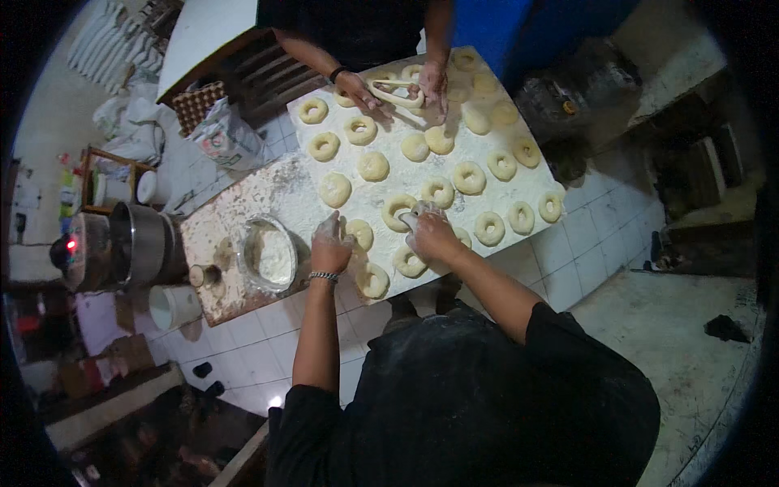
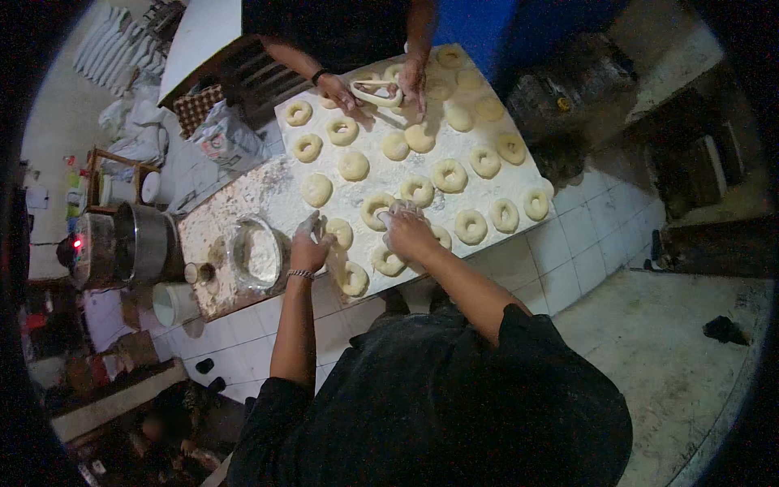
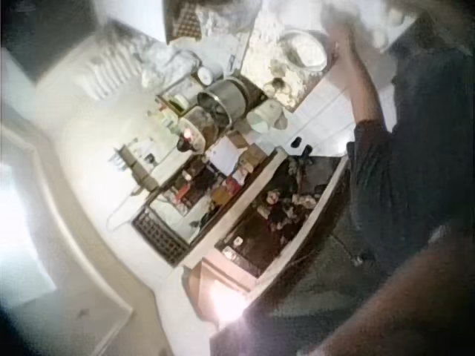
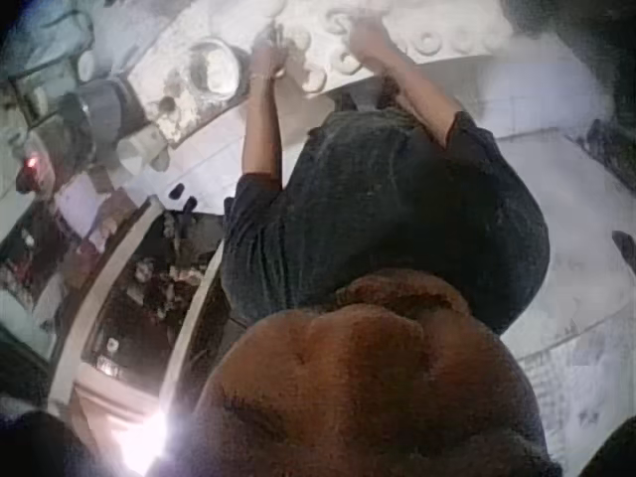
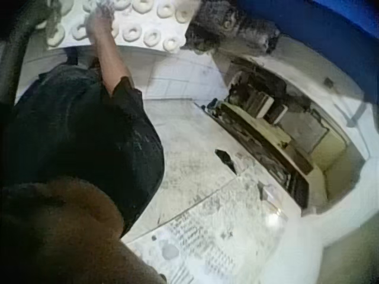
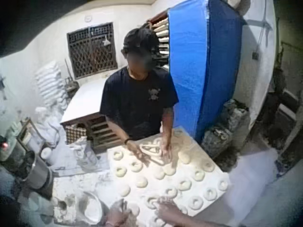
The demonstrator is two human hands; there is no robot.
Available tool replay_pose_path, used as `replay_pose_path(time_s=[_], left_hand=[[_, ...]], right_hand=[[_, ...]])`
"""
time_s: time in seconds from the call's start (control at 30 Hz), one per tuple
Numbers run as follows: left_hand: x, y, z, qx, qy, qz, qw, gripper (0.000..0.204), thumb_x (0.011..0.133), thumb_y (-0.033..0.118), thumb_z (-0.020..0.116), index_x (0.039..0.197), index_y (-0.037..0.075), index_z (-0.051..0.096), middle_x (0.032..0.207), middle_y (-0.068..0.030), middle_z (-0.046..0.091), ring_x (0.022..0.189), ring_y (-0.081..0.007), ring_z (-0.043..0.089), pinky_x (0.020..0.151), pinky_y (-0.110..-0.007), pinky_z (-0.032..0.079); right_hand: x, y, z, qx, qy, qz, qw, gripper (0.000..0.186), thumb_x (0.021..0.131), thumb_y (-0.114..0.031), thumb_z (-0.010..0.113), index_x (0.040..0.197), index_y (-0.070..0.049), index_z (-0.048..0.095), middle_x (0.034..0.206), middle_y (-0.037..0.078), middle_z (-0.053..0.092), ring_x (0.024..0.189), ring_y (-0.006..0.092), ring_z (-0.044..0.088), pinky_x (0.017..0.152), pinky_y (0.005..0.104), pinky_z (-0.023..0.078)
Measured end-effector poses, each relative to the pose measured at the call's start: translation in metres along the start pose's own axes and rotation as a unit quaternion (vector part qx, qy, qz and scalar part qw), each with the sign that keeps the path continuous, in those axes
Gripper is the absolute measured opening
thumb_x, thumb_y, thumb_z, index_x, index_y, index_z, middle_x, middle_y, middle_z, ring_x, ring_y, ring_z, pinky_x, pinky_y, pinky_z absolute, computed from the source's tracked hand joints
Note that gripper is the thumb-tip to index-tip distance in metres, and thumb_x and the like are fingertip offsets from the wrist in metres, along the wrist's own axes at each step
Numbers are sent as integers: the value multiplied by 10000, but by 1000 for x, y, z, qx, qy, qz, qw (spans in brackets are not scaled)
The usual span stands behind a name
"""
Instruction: The person sprinkles flour over portions of dough on a board and then presses a hole into the center of each dough portion to shape them into rings.
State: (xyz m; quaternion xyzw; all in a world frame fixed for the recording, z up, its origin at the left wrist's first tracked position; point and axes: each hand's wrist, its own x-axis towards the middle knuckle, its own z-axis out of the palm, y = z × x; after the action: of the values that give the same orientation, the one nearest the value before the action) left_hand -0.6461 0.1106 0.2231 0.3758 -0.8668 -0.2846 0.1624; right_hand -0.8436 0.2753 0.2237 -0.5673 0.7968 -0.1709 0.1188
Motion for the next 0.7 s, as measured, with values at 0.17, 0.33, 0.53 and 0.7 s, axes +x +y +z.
replay_pose_path(time_s=[0.17,0.33,0.53,0.7], left_hand=[[-7,-12,-6,141,-78,-66,985,353,725,270,760,1026,110,670,1005,-165,646,969,-348,609,864,-432,503],[-27,57,0,-358,-94,-177,912,224,850,68,700,1021,-9,577,942,-117,666,825,-172,658,709,-296,543],[-48,114,15,-519,-61,-203,828,310,861,-16,668,1136,-51,530,1038,-130,667,920,-184,670,768,-287,568],[-43,108,10,-489,-128,-160,848,301,843,5,700,1097,-72,558,995,-133,678,849,-181,678,742,-289,568]], right_hand=[[-8,-7,-49,234,5,8,972,407,793,-241,652,1148,-46,618,1135,217,586,1097,375,557,999,454,422],[-7,1,-6,518,-89,50,849,483,807,-285,754,1173,0,622,1174,176,631,1090,261,602,886,359,500],[-17,13,-14,555,-105,73,822,436,780,-176,768,1120,57,627,946,90,693,850,153,644,769,295,515],[-33,-1,-22,616,-65,114,777,488,764,-122,736,1181,76,579,983,95,676,872,142,634,767,285,510]])
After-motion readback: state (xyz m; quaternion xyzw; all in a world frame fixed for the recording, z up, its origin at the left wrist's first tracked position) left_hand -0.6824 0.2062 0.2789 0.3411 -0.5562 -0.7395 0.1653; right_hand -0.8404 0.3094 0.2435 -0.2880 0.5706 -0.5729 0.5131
